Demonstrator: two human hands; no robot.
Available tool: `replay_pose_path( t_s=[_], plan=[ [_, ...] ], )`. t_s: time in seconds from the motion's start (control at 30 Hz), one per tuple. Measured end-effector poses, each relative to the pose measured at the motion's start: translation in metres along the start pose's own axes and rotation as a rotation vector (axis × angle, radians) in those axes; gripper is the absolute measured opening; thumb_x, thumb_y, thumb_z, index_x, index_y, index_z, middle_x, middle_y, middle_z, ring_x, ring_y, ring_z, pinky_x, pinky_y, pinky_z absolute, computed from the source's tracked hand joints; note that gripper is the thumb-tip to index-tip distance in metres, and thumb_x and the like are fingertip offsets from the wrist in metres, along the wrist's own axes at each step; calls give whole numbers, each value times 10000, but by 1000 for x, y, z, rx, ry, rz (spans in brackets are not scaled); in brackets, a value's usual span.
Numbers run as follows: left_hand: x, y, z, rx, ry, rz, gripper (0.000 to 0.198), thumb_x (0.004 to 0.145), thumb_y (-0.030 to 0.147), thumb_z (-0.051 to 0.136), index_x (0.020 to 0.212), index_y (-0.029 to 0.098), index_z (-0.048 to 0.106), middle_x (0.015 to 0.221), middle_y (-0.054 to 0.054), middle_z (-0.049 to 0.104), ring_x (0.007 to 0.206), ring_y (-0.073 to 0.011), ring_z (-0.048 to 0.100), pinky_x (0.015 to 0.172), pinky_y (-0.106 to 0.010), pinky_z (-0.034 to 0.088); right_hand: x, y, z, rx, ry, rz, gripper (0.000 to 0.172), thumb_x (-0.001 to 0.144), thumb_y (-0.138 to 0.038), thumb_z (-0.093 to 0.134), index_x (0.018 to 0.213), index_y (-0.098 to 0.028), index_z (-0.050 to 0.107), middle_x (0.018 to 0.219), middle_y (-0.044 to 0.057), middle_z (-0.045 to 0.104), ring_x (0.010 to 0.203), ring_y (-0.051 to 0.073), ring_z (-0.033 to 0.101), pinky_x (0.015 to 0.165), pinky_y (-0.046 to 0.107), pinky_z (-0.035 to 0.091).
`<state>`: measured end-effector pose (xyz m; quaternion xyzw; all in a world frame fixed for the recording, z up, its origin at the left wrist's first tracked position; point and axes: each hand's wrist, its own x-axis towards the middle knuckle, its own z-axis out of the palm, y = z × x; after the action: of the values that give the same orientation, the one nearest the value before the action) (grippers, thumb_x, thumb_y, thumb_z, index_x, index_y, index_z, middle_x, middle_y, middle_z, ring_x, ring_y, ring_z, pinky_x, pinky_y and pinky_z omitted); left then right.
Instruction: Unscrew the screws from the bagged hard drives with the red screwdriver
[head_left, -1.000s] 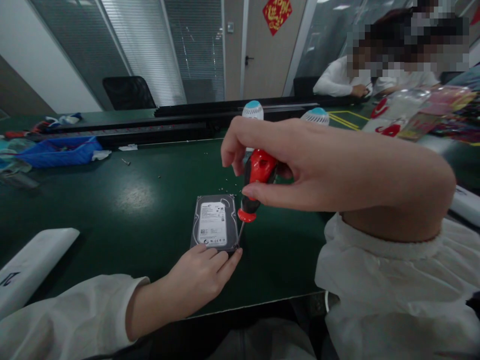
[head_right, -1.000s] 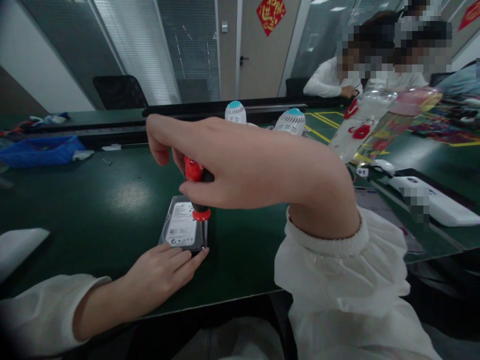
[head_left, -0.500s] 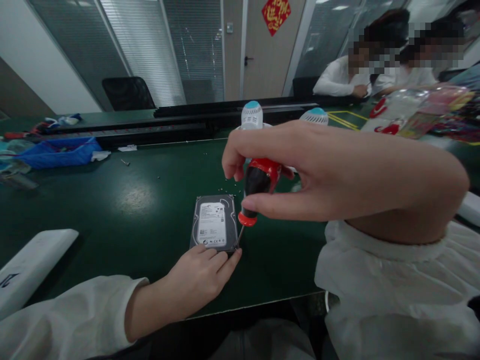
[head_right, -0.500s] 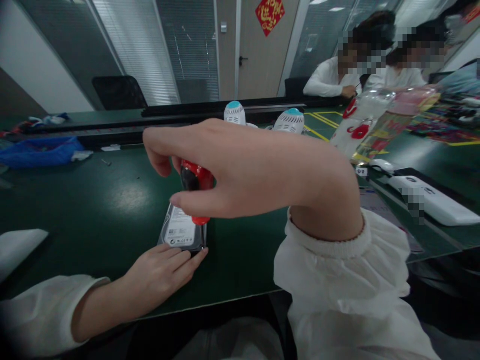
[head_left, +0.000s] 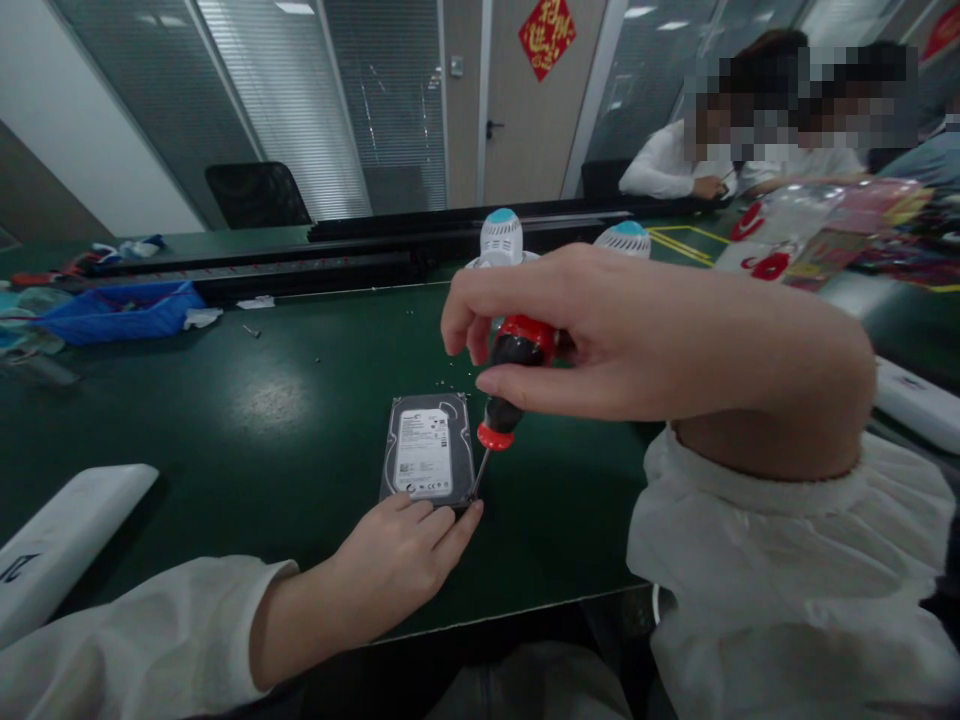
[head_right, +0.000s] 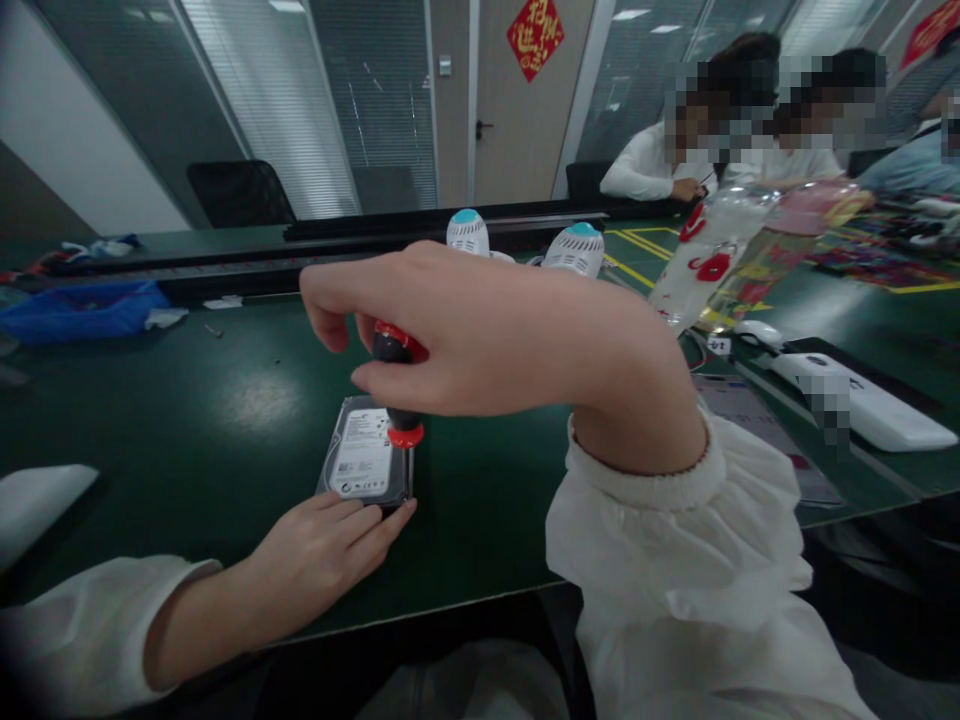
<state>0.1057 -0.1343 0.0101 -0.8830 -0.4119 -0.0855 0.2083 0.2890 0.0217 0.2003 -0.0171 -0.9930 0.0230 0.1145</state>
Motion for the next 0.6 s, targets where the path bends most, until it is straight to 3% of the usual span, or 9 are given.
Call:
replay_pose_path(
  t_s=[0.07, 0.17, 0.27, 0.37, 0.5, 0.6],
  plan=[
    [0, 0, -1, -1, 0, 6, 424, 892, -14, 450, 1295, 32, 572, 738, -5, 631, 608, -176, 618, 571, -328, 462, 0, 0, 1, 19, 8, -4, 217, 942, -218, 622, 1156, -196, 592, 1018, -58, 640, 834, 61, 583, 791, 237, 514],
    [0, 0, -2, 1, 3, 6, 418, 890, -10, 456, 1286, 43, 580, 739, -4, 636, 611, -170, 621, 569, -320, 459, 0, 1, 2, 29, 3, -21, 206, 962, -298, 623, 1137, -195, 598, 1058, -42, 643, 900, 76, 604, 838, 251, 527],
    [0, 0, -3, 11, 11, -2, 410, 892, -6, 456, 1279, 50, 582, 726, 2, 631, 607, -168, 621, 567, -317, 456, 1, 2, 2, 13, -11, -16, 194, 994, -362, 581, 1072, -187, 615, 997, -45, 644, 830, 64, 585, 799, 246, 518],
    [0, 0, -2, 9, 13, -1, 421, 890, -12, 447, 1289, 44, 569, 732, 1, 634, 603, -173, 624, 562, -321, 462, 0, 1, 0, 17, -17, -16, 153, 969, -264, 587, 1103, -193, 611, 996, -57, 645, 774, 45, 564, 759, 226, 507],
    [0, 0, -2, 5, 20, 3, 419, 898, -17, 423, 1291, 38, 560, 742, -4, 640, 597, -175, 622, 563, -326, 474, -1, -2, -2, 12, -12, -18, 248, 964, -320, 606, 1185, -209, 591, 1042, -61, 646, 813, 50, 576, 784, 224, 518],
    [-1, 0, -1, 5, 22, -3, 405, 915, -10, 413, 1290, 44, 558, 741, -3, 641, 604, -171, 622, 571, -321, 478, 0, -4, -3, 5, -1, -10, 215, 993, -328, 577, 1165, -202, 601, 1038, -67, 644, 831, 47, 578, 816, 223, 520]
  ],
)
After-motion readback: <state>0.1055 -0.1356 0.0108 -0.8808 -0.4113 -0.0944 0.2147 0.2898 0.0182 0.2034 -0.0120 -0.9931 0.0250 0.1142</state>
